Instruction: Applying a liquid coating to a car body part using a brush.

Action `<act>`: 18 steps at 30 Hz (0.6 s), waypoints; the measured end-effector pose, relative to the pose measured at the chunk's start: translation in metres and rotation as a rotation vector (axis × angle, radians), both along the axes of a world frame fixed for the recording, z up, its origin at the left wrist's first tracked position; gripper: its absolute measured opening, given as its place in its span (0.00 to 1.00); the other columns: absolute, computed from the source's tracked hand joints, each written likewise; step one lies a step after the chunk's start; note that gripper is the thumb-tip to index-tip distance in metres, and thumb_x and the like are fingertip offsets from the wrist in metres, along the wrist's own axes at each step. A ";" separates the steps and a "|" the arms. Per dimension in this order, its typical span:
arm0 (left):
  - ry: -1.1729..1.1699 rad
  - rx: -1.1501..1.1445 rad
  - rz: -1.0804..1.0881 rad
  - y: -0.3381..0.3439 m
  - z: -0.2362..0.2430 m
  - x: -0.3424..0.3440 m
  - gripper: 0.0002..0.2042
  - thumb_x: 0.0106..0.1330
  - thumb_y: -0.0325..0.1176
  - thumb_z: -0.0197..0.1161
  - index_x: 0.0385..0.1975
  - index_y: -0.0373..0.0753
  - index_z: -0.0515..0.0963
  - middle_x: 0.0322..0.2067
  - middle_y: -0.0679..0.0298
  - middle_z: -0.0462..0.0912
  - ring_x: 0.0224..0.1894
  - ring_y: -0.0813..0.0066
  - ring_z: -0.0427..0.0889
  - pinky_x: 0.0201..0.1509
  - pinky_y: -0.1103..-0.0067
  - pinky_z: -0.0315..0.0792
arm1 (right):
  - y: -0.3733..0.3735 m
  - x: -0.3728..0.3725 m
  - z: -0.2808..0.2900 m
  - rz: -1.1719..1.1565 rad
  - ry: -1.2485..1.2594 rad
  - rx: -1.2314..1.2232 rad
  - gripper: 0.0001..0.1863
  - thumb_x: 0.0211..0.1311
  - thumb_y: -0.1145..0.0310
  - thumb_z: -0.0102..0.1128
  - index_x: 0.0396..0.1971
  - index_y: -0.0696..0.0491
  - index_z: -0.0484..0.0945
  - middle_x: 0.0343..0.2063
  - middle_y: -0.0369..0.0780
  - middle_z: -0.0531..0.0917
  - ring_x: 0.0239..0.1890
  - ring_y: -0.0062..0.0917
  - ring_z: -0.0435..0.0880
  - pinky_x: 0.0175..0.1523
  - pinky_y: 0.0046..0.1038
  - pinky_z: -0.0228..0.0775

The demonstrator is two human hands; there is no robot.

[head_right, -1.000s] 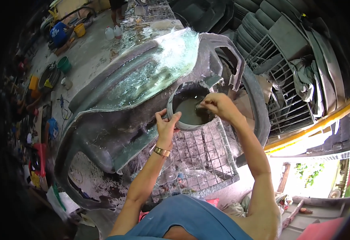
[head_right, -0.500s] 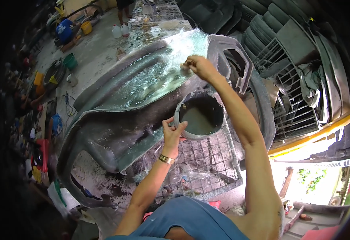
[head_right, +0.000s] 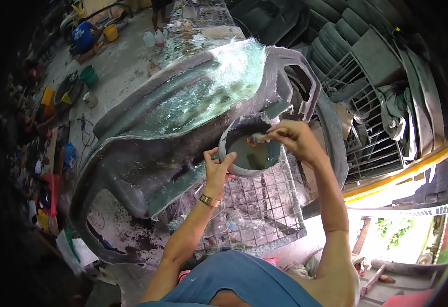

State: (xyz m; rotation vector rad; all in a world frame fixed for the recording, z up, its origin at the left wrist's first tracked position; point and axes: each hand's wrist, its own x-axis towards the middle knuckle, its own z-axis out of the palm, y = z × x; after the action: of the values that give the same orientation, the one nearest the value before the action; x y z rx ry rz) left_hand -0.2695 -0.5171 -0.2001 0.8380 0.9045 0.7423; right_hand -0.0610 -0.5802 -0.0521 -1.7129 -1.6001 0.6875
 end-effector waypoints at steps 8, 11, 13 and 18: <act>-0.062 -0.003 0.030 0.004 0.009 0.013 0.31 0.55 0.42 0.72 0.51 0.40 0.59 0.31 0.64 0.80 0.27 0.83 0.78 0.20 0.87 0.70 | 0.014 0.028 -0.022 -0.229 0.175 0.012 0.13 0.64 0.66 0.58 0.24 0.59 0.80 0.20 0.34 0.81 0.21 0.13 0.75 0.27 0.19 0.63; -0.063 0.018 -0.006 0.001 0.007 0.013 0.31 0.55 0.42 0.72 0.51 0.40 0.59 0.31 0.64 0.80 0.27 0.83 0.79 0.20 0.88 0.70 | 0.033 0.062 0.002 -0.309 0.239 0.198 0.14 0.66 0.62 0.57 0.26 0.56 0.82 0.17 0.31 0.76 0.17 0.08 0.68 0.22 0.14 0.54; -0.070 0.009 0.019 0.000 0.005 0.010 0.31 0.55 0.40 0.72 0.50 0.40 0.59 0.30 0.65 0.79 0.26 0.84 0.77 0.20 0.87 0.69 | 0.062 0.058 0.016 -0.273 0.267 0.234 0.13 0.65 0.63 0.58 0.26 0.57 0.81 0.18 0.31 0.78 0.18 0.08 0.68 0.23 0.13 0.55; -0.103 -0.044 0.040 -0.007 0.008 0.008 0.31 0.54 0.39 0.74 0.50 0.40 0.59 0.27 0.65 0.78 0.24 0.84 0.75 0.21 0.86 0.69 | 0.144 0.019 -0.026 -0.136 -0.247 0.457 0.08 0.61 0.66 0.61 0.35 0.55 0.83 0.25 0.42 0.84 0.23 0.25 0.80 0.30 0.25 0.69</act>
State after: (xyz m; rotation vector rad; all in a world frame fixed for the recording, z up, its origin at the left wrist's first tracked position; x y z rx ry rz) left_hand -0.2615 -0.5237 -0.1925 0.7382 0.8444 0.7911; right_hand -0.0418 -0.4363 -0.0776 -1.5819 -1.6296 0.0322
